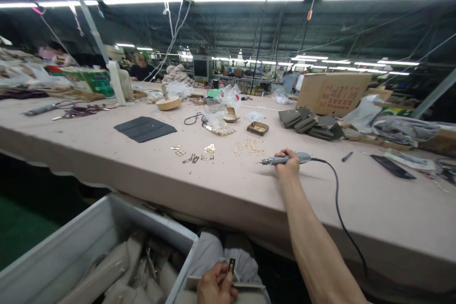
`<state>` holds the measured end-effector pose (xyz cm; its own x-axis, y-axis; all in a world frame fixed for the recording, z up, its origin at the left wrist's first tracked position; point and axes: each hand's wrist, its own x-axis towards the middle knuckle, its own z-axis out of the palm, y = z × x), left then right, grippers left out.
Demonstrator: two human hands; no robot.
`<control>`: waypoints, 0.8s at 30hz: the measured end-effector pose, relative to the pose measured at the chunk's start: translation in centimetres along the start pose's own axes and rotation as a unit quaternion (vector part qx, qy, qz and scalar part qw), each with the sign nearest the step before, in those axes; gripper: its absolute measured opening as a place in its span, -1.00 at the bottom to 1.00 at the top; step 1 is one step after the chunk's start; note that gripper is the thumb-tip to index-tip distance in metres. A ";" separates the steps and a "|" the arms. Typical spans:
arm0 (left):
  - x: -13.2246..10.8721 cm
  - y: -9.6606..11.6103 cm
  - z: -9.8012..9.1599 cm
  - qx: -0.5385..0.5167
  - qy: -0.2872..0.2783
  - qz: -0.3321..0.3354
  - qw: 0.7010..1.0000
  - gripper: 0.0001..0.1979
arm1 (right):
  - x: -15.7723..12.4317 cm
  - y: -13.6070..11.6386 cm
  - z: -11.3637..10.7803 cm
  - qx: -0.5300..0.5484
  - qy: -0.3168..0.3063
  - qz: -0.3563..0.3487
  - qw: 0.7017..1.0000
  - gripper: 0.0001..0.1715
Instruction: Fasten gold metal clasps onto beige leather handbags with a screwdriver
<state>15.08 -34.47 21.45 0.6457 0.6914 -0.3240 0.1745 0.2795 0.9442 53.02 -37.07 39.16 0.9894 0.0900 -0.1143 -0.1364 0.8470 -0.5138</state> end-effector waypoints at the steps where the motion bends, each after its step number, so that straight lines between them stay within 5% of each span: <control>1: -0.3 0.0 -0.2 -0.002 -0.004 0.003 1.000 -0.65 | -1.4 -0.6 -0.2 0.004 -0.014 0.004 1.000 -0.74; 8: -1.4 0.7 -0.8 -0.029 -0.025 -0.033 0.999 -0.85 | -14.1 -3.7 -3.7 -0.033 -0.117 0.019 0.992 -0.74; 14: -1.3 0.2 -1.1 -0.076 -0.024 -0.076 0.994 -0.86 | -24.2 -1.7 -8.3 -0.100 -0.096 0.003 0.990 -0.66; 24: -1.7 -0.1 -1.2 -0.084 -0.028 -0.060 0.994 -0.80 | -29.5 3.7 -11.7 -0.199 -0.051 -0.071 0.976 -0.68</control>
<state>13.09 -34.85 21.82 0.6687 0.6093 -0.4262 0.1295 0.4690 0.8737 22.74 -42.70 30.64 0.9968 0.0554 0.0576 0.0144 0.5852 -0.8107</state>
